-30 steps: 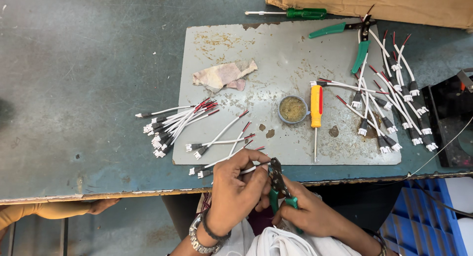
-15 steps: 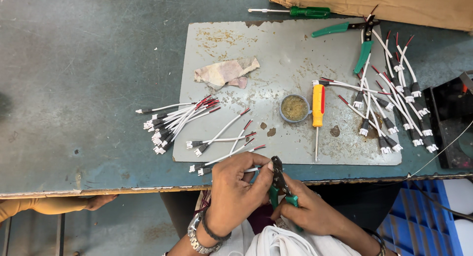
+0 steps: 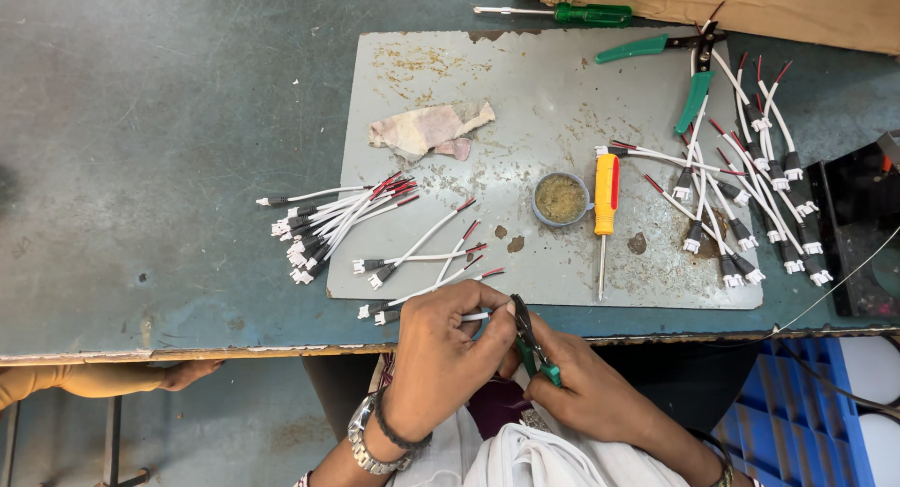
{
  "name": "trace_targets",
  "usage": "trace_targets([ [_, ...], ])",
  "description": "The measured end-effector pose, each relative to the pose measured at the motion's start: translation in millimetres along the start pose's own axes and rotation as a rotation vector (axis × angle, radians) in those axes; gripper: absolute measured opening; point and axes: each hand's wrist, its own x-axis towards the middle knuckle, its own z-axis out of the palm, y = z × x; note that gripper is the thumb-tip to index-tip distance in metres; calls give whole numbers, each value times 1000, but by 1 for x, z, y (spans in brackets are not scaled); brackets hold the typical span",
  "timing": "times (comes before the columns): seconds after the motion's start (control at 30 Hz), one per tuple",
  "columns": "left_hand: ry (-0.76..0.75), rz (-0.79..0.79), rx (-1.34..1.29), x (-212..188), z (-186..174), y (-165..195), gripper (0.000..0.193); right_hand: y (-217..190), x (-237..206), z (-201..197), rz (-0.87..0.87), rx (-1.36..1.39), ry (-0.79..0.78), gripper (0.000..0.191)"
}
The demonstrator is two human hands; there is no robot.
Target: The person strips the insulation from the ends of multiple white wires using green-handled wire strippers. The person then gathers the stripped wires into a bundle and continues stripping additional wires.
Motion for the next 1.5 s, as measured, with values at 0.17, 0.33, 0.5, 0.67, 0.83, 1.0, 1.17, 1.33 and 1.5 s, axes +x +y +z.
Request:
trace_targets([
  [0.17,-6,37,3,2,-1,4,13,-1,1,0,43,-38,6,94],
  [0.33,-4,40,13,1,0,2,13,-4,2,0,32,-67,20,91],
  [0.5,-4,59,22,2,-1,-2,15,-8,4,-1,113,-39,3,90],
  [0.67,-11,56,-2,2,0,-5,13,-6,5,2,183,50,4,87],
  [0.83,-47,-3,-26,3,1,-5,14,5,3,2,186,148,-40,46],
  [1.0,-158,-128,-228,4,-3,-6,14,17,-2,1,138,345,-91,41],
  [1.17,-130,-17,-155,5,-4,-9,14,26,-4,5,173,443,-99,45],
  [1.33,191,258,279,11,-16,-10,16,32,-3,2,159,587,-54,46],
  [1.5,322,291,500,37,-25,-23,35,35,-3,-3,199,650,22,48],
])
